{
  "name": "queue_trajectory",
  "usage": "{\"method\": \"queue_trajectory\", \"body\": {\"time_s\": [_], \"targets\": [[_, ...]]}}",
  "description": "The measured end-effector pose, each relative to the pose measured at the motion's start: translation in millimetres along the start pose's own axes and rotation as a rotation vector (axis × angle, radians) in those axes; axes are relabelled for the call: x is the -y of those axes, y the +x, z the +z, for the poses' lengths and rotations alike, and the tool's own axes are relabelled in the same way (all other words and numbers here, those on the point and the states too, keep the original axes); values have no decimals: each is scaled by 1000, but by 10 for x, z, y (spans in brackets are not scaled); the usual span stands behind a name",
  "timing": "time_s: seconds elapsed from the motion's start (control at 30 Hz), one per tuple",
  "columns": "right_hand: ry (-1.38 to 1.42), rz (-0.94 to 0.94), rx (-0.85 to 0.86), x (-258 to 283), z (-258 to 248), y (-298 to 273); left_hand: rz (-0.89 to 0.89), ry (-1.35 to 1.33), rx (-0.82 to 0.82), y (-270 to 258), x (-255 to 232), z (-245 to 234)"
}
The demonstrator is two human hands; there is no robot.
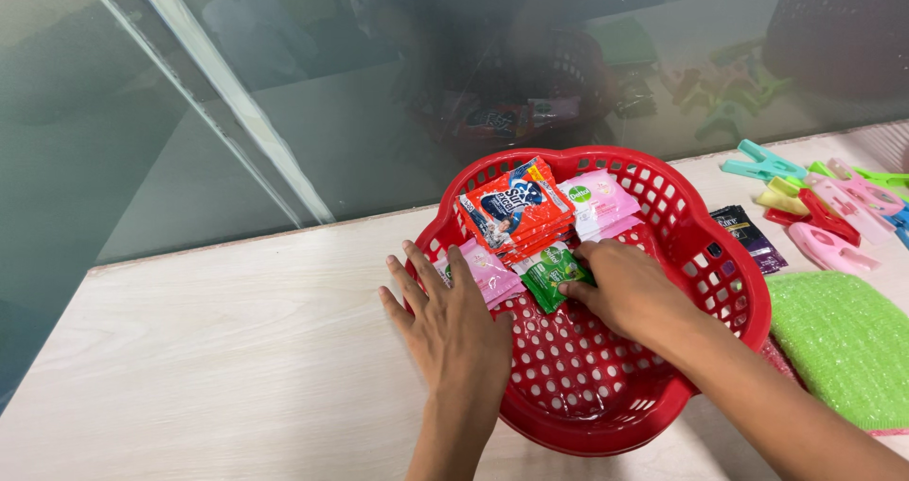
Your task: The person arranges small detergent and soap packets inside a red plastic basket on a white table. They repeatedly pick up, inspect, and reposition packets of different brands and colors, stacking them neatly within the basket.
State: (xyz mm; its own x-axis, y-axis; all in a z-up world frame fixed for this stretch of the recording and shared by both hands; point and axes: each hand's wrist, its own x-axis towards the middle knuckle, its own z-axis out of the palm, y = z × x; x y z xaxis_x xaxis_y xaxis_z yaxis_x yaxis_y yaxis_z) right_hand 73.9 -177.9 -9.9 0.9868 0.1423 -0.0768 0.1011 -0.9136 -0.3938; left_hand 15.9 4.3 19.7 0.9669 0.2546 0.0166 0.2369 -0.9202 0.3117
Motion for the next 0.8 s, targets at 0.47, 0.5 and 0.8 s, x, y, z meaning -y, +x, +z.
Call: {"method": "queue_trajectory", "body": {"time_s": [0.47,0.5,0.8], "targets": [[55,-129,-364,104,-167,-333,80,-167,-225,-23,94,132],[60,-114,-407,82,-199,-370,101,-199,-286,-33,113,167],[-135,-2,-646,-614,-358,-497,-78,-467,-394,-74,184,328]]}}
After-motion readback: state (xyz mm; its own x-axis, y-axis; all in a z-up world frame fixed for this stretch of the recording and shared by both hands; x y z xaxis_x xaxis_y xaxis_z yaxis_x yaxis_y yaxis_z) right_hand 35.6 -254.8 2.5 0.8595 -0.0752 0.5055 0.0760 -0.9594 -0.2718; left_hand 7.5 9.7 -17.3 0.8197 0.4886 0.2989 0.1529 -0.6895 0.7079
